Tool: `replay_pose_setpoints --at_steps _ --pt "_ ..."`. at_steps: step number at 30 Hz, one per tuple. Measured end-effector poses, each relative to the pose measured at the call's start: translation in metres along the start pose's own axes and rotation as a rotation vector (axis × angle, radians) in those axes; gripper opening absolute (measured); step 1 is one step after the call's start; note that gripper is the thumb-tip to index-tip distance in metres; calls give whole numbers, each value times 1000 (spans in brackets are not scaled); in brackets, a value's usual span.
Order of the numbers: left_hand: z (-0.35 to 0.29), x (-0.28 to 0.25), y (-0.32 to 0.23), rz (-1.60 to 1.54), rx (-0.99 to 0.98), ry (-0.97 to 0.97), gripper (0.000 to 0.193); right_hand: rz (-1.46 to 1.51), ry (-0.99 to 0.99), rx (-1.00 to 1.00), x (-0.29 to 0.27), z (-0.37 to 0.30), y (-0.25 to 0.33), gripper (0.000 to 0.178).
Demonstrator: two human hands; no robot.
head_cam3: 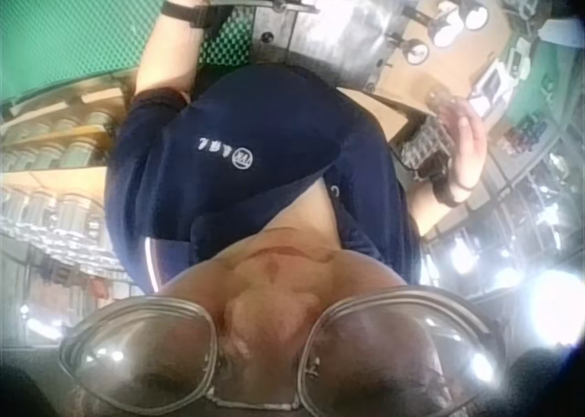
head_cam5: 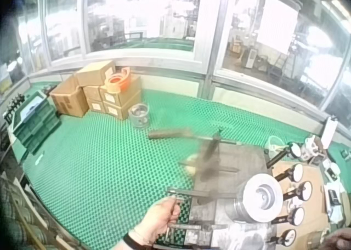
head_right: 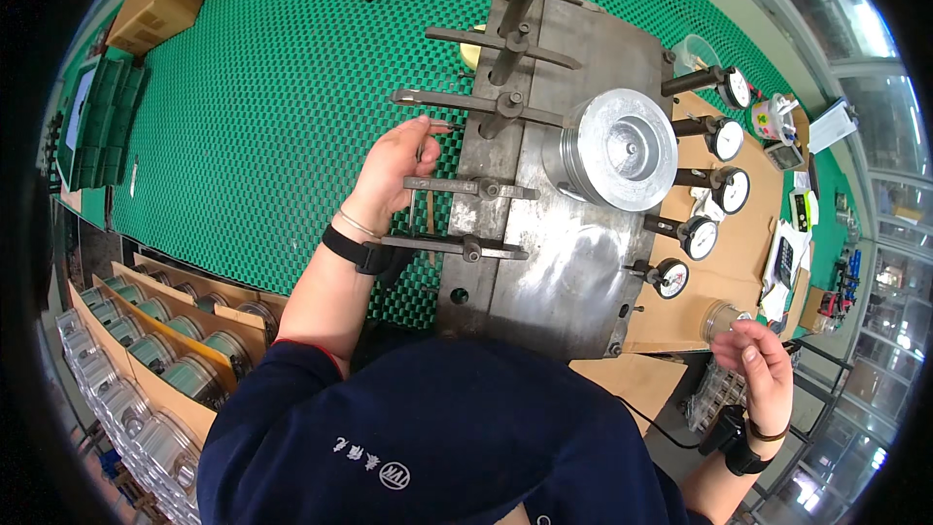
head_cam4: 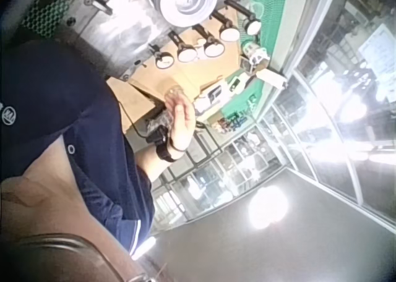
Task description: Inspecting metal pistons using a measurement fixture and dial gauges.
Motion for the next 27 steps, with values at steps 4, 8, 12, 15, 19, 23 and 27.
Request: replay_pose_setpoints --at_steps 4,8,12,15,19,23,27 --pt "1 -1 5 325 173 -9 32 -1 9 15 -2 5 0 37" --pt "-1 1 1 457 138 44 34 0 12 30 1 10 1 36" --pt "7 -1 -8 561 26 100 34 -4 6 43 3 17 2 37" --pt "6 0 6 883 349 14 34 -15 26 38 4 23 5 37" --pt "-5 4 10 959 524 -42 30 -7 31 41 6 29 7 37" --pt "-24 3 19 1144 602 -115 19 -9 47 33 2 33 8 36" --pt "-22 -5 33 1198 671 -107 15 -4 36 50 -1 38 4 35"
Point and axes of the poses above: each hand's wrist, its own z-axis towards the middle knuckle, its own x-axis out of the palm, y = z × x, the point moved 1 cm from there along z, towards the middle knuckle, and after that the axes turned 12 degrees about x, right-handed, at the moved point
